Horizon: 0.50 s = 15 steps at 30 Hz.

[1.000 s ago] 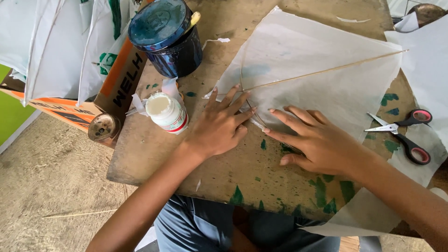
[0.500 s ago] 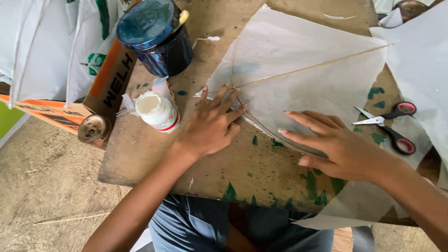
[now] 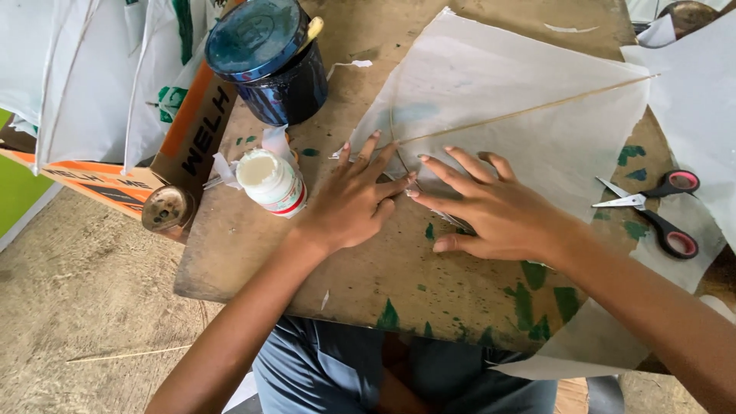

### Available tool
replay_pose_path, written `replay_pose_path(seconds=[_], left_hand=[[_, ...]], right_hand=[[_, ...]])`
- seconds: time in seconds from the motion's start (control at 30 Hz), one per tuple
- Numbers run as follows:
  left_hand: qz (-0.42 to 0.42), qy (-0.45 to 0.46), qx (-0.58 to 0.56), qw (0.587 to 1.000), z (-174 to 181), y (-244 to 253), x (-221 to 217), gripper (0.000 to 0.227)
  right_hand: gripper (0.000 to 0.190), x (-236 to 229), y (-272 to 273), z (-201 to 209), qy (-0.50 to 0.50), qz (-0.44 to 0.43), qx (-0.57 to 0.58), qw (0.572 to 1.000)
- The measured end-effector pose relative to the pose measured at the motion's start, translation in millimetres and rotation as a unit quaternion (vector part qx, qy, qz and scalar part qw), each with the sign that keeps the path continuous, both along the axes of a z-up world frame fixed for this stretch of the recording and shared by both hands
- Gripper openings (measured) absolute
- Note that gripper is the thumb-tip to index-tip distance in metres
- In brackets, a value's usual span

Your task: Assembling a kite by trimming paper with scissors and gluing it to a wooden frame.

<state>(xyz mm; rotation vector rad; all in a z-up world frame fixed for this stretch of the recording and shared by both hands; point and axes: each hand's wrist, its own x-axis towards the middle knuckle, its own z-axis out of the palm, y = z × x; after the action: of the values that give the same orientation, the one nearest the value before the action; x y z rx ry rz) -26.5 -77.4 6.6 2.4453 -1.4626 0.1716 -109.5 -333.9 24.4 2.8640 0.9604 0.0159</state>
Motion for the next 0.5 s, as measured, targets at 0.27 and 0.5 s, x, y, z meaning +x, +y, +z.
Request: replay_pose_path(seconds=[0.27,0.5], left_hand=[[0.006,-0.048,0.004,0.999,-2.4,-0.2,-0.4,0.041],[0.007,-0.063,-0.004,0.998,-6.3,-1.6,1.7,0.043]], right_hand=[[0.069,-28.8,-17.3,12.6,-0.129,0.053,-0.011,0.99],[0.066,-61.7,-51.0,10.8,-0.136,0.052,-0.01,0.989]])
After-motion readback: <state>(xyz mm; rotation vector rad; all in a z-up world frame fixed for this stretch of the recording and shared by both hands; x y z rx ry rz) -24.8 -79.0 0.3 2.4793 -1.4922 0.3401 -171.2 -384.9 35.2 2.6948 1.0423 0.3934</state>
